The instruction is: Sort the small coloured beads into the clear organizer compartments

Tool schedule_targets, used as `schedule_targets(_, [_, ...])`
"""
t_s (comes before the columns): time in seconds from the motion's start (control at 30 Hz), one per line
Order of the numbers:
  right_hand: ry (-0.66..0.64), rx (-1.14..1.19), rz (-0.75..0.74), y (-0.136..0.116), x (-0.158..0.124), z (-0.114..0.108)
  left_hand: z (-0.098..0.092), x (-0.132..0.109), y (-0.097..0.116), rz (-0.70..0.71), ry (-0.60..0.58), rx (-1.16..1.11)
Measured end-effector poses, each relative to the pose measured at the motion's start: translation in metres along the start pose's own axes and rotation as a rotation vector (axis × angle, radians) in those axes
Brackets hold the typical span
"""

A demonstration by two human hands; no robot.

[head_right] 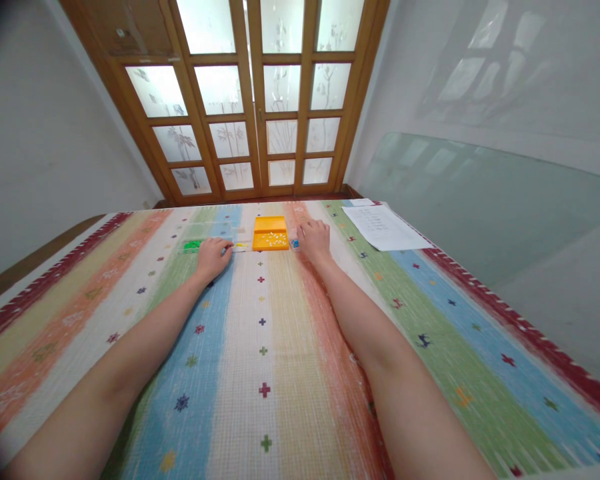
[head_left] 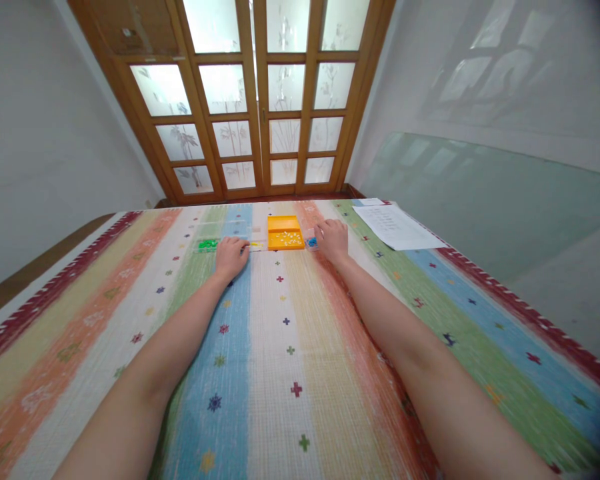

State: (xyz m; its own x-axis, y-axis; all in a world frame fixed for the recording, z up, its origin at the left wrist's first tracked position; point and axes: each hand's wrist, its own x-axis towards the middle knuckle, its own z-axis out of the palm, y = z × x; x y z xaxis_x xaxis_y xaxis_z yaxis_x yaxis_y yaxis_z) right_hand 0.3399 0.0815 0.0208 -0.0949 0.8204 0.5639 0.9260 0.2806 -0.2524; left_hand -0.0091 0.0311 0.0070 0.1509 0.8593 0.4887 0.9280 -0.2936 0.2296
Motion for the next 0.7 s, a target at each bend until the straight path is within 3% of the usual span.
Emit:
schedule_targets(0.37, [-0.144, -0.064, 0.032, -0.003, -0.012, 0.012, 0.003, -0.001, 0.006, 0.046, -0.016, -0.019])
schedule_targets(0.7, [-0.107, -0.139, 0.057, -0.016, 0.0, 0.02, 0.013, -0.004, 0.034, 0.29, -0.13, -0.032])
